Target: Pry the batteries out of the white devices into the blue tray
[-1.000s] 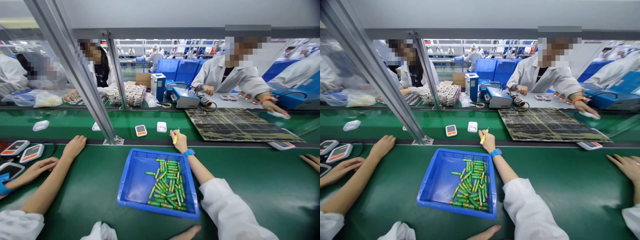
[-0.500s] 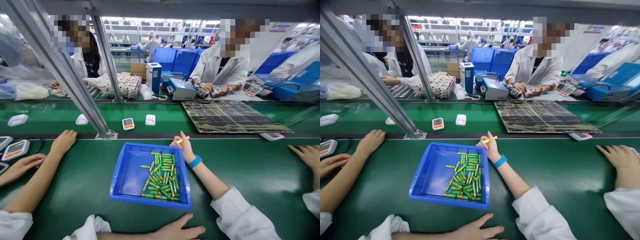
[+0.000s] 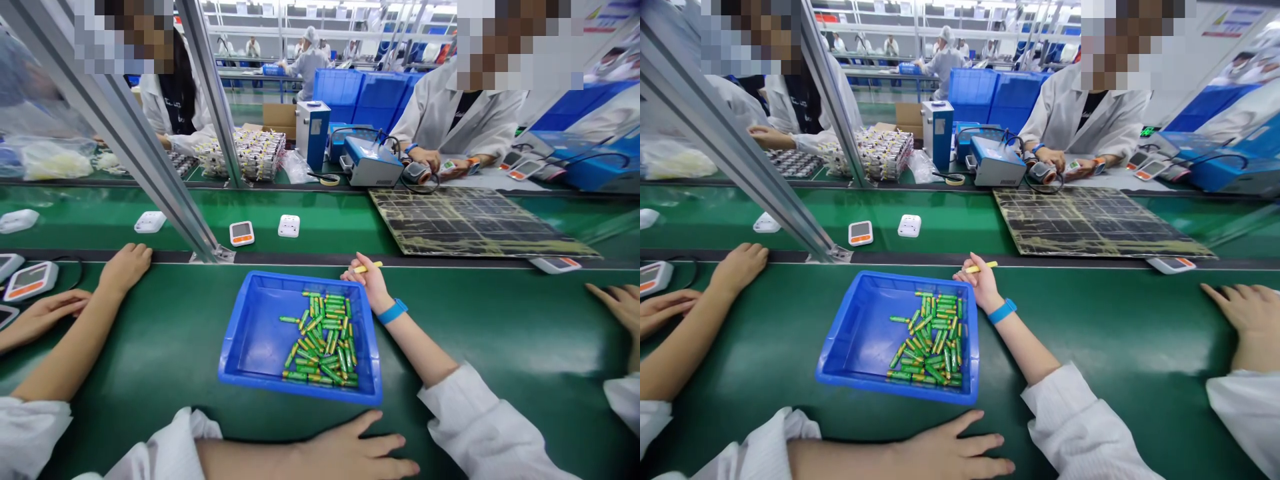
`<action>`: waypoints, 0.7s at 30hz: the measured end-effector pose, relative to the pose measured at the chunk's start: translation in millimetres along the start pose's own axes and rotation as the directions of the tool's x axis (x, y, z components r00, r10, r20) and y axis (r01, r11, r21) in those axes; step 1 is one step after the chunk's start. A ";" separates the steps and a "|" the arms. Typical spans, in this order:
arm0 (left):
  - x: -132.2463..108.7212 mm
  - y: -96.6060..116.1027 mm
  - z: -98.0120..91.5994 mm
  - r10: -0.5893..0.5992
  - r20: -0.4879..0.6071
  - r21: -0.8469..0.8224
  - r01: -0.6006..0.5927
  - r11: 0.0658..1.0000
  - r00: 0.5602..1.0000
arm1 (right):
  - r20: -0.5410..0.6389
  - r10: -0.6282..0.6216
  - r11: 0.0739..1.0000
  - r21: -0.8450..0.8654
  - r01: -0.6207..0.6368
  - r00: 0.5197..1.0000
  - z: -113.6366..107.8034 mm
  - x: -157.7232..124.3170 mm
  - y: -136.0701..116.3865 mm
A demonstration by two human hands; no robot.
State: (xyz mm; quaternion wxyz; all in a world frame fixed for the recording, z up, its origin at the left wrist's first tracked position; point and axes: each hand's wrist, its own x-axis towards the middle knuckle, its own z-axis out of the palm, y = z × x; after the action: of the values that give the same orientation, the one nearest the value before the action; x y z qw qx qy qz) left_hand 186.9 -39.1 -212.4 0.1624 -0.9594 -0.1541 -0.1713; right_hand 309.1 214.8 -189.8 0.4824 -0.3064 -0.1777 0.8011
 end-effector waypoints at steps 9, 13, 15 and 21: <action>1.6 -0.5 -2.3 -0.014 0.037 -0.034 0.015 0.999 0.999 | 0.003 -0.027 0.996 -0.080 0.027 1.000 -0.8 1.3 1.7; 0.1 0.3 0.5 -0.004 0.064 -0.031 0.006 1.000 0.998 | 0.033 -0.020 0.999 -0.046 0.022 0.999 -1.0 1.6 2.5; -0.5 0.6 1.4 0.007 0.071 -0.038 -0.005 0.999 0.997 | 0.041 -0.015 0.999 -0.034 0.016 0.999 0.0 1.2 2.5; -0.7 0.8 2.1 -0.043 -0.015 -0.058 0.042 0.997 0.999 | 0.040 -0.009 0.997 -0.070 0.012 0.999 2.7 -0.6 2.3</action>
State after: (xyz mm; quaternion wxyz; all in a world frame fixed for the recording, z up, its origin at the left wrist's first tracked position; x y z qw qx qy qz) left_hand 187.1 -39.3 -214.8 0.1322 -0.9588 -0.1683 -0.1867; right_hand 306.0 213.2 -188.9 0.4718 -0.3065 -0.2169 0.7977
